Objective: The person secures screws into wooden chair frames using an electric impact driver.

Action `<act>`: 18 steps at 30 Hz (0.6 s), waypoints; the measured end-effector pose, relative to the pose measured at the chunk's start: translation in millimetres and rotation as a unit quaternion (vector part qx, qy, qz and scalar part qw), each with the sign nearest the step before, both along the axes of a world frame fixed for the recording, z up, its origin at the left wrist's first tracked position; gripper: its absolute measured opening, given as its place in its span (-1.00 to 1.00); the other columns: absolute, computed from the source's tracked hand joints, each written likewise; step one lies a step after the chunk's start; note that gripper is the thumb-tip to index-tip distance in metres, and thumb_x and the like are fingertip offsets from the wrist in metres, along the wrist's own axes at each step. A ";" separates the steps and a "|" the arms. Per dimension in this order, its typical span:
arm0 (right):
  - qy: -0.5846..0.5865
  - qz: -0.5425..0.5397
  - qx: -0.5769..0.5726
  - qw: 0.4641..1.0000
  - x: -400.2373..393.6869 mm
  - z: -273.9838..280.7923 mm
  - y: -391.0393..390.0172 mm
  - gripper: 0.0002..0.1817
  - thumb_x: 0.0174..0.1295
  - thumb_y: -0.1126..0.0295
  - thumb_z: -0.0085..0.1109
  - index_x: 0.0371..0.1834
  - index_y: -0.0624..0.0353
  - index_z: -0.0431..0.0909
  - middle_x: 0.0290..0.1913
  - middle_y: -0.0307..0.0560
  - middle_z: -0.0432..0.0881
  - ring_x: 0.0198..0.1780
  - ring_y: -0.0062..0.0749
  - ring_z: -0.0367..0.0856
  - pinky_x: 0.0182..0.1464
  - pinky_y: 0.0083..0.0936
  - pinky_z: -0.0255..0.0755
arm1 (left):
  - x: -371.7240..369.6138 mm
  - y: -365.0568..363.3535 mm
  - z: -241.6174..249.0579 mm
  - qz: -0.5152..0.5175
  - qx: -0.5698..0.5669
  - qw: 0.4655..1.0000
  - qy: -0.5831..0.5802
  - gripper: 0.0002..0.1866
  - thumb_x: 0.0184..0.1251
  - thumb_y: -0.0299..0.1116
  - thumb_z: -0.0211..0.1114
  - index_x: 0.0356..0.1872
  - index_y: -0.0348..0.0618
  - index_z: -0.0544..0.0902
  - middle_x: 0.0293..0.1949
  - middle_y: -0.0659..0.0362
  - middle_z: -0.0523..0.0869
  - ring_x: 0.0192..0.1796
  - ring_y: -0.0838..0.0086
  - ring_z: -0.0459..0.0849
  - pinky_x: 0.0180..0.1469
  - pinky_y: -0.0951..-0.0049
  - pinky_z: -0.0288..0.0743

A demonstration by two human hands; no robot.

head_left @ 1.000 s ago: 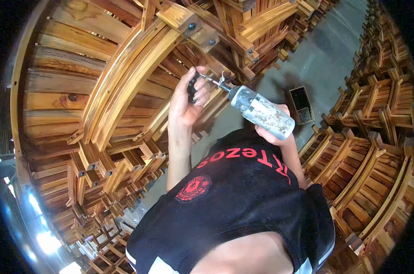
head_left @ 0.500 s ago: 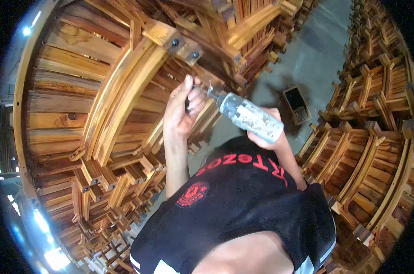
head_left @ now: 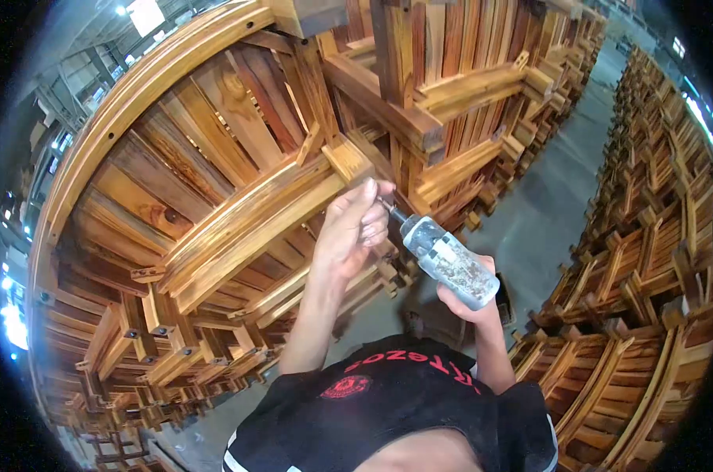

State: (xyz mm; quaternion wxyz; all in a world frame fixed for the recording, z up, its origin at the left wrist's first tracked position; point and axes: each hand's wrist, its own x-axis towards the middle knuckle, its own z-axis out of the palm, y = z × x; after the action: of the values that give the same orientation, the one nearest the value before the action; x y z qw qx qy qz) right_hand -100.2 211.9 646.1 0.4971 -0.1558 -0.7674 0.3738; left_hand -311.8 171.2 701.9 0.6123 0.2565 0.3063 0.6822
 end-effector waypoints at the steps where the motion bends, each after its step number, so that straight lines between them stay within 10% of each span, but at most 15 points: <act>1: -0.014 0.013 0.017 1.000 -0.5 9.2 5.2 -0.85 -0.17 0.46 0.24 -0.47 0.20 0.57 -0.53 -0.13 0.60 -0.49 -0.34 0.58 -0.35 -0.50 0.40 | 0.2 1.4 8.9 0.011 0.010 1.000 0.013 -0.68 0.42 -0.17 0.10 -0.09 -0.25 0.55 -0.66 0.44 0.24 -0.66 0.76 0.17 -0.64 0.74 0.07; 7: 0.035 -0.030 0.122 0.991 -18.9 61.4 25.2 -0.73 -0.04 0.57 0.28 -0.21 0.17 0.60 -0.32 -0.25 0.66 -0.24 -0.48 0.62 -0.19 -0.53 0.45 | -12.9 25.8 73.1 -0.014 0.188 0.982 0.007 -0.61 0.48 -0.22 -0.02 0.13 -0.31 0.43 -0.65 0.44 0.22 -0.65 0.76 0.16 -0.65 0.74 0.03; 18: 0.051 -0.062 0.135 0.988 -47.6 126.0 58.6 -0.83 -0.11 0.52 0.30 -0.37 0.20 0.65 -0.44 -0.19 0.69 -0.42 -0.42 0.64 -0.29 -0.55 0.46 | -26.5 56.8 132.6 -0.060 0.323 0.944 -0.031 -0.63 0.52 -0.35 -0.16 0.22 -0.33 0.32 -0.64 0.40 0.22 -0.63 0.70 0.19 -0.63 0.69 0.08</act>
State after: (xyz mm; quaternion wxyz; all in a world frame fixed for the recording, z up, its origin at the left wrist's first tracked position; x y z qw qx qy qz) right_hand -147.8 270.5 772.1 0.5744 -0.1156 -0.7731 0.2429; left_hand -338.3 227.9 834.5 0.5457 0.4374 0.0339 0.7140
